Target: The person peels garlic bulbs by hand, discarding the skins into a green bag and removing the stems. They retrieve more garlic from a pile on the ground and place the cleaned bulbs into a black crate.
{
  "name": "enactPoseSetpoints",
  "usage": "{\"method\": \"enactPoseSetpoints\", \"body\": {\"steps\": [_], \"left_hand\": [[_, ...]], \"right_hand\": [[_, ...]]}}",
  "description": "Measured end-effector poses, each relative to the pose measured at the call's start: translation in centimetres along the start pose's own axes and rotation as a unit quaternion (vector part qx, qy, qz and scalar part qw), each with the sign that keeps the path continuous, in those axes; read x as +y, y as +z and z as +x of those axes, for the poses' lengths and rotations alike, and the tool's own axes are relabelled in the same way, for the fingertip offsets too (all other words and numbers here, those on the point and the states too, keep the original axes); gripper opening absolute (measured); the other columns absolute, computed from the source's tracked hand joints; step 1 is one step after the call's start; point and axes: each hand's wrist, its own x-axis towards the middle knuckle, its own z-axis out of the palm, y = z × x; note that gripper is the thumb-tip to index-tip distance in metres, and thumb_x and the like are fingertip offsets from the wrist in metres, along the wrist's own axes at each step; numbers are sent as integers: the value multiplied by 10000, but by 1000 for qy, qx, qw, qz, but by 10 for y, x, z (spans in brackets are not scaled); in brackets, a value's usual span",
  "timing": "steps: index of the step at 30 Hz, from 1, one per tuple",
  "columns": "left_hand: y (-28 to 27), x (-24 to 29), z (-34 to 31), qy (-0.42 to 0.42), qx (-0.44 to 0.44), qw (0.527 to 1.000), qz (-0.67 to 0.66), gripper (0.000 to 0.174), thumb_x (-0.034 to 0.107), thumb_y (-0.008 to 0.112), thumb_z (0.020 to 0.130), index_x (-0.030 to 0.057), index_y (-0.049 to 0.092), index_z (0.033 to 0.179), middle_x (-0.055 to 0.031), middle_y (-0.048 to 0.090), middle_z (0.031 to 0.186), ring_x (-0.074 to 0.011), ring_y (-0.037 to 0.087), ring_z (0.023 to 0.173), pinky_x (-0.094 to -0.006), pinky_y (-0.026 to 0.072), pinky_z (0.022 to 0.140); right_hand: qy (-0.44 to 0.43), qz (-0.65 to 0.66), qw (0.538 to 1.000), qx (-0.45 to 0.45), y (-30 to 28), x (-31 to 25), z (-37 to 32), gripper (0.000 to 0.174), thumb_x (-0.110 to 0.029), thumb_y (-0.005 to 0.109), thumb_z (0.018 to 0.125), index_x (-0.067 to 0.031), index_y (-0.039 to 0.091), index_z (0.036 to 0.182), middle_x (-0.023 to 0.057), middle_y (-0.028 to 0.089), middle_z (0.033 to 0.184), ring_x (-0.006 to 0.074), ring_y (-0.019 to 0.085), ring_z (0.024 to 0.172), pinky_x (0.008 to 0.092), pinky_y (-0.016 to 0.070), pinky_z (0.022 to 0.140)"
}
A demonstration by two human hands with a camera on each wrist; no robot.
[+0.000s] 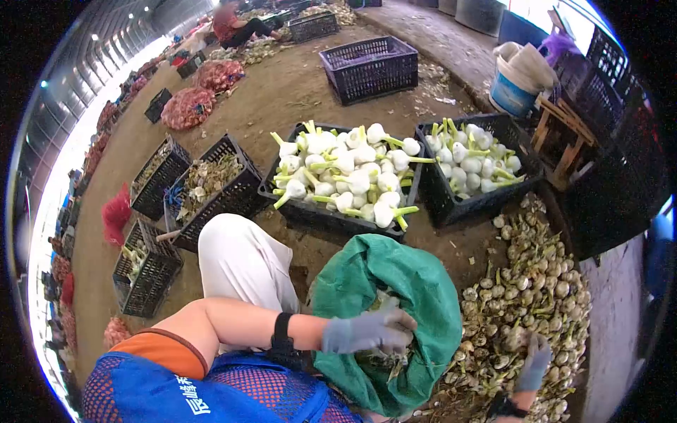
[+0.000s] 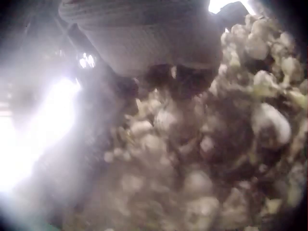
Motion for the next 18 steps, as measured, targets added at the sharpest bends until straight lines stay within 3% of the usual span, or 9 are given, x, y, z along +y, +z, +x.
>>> {"method": "enactPoseSetpoints", "body": {"steps": [1, 3, 4, 6, 10, 11, 12, 14, 18], "left_hand": [[4, -25, 14, 129, 35, 978, 159, 790, 343, 716, 835, -38, 346, 1420, -176, 545, 1248, -267, 544, 1176, -366, 430, 1011], [17, -31, 7, 291, 62, 906, 302, 849, 322, 746, 802, -27, 312, 1443, -198, 515, 1293, -298, 504, 1227, -377, 381, 1059], [22, -32, 2, 366, 77, 851, 368, 880, 311, 761, 786, -22, 295, 1454, -209, 500, 1315, -313, 484, 1252, -382, 356, 1083], [30, -34, -8, 312, 31, 893, 321, 925, 262, 796, 742, 7, 276, 1463, -210, 440, 1379, -330, 447, 1288, -394, 365, 1077], [16, -23, -26, 295, 20, 923, 245, 896, 197, 789, 734, 15, 287, 1453, -208, 389, 1407, -351, 405, 1313, -417, 366, 1079], [11, -23, -31, 336, 35, 896, 289, 885, 187, 785, 733, 15, 293, 1450, -206, 397, 1399, -353, 416, 1303, -414, 369, 1077], [8, -24, -35, 374, 49, 865, 332, 875, 177, 780, 733, 14, 300, 1446, -204, 405, 1391, -355, 427, 1293, -411, 371, 1076], [4, -25, -38, 381, 23, 857, 346, 831, 144, 773, 720, 22, 333, 1414, -190, 435, 1331, -369, 456, 1244, -425, 393, 1041], [3, -21, -49, 388, 34, 855, 341, 774, 101, 761, 700, 31, 372, 1365, -189, 455, 1265, -380, 489, 1183, -424, 423, 986]], "right_hand": [[-47, -24, 999, -6, -21, -64, -13, 340, -274, 500, 1005, 31, 620, 1096, 170, 609, 1055, 218, 575, 999, 323, 473, 836], [113, 180, 970, -120, -38, -205, -30, 359, -284, 495, 1009, 32, 600, 1144, 170, 602, 1090, 213, 569, 1061, 329, 470, 891], [226, 311, 898, -213, -39, -256, -42, 370, -274, 492, 1010, 35, 574, 1198, 165, 593, 1130, 218, 562, 1104, 343, 464, 936], [143, 375, 906, -131, -1, -309, -82, 295, -261, 456, 1032, -25, 628, 988, 26, 618, 879, 80, 556, 730, 217, 413, 574], [127, 471, 872, -43, 58, -335, -128, 293, -234, 411, 1051, 2, 571, 1119, 59, 603, 1036, 143, 591, 918, 282, 508, 808], [238, 668, 705, 6, 72, -314, -132, 251, -154, 424, 1041, 12, 529, 1197, 89, 584, 1145, 188, 580, 1059, 332, 485, 943], [151, 660, 729, -101, 73, -315, -136, 254, -75, 461, 1014, 19, 511, 1244, 117, 578, 1217, 209, 571, 1116, 347, 476, 960], [8, 348, 933, -90, 78, -319, -152, 290, -5, 462, 990, 21, 496, 1277, 134, 562, 1272, 231, 561, 1154, 354, 470, 974], [-1, 356, 933, -57, 97, -316, -163, 331, -43, 506, 980, 26, 484, 1304, 133, 547, 1306, 218, 551, 1172, 355, 453, 994]]}}
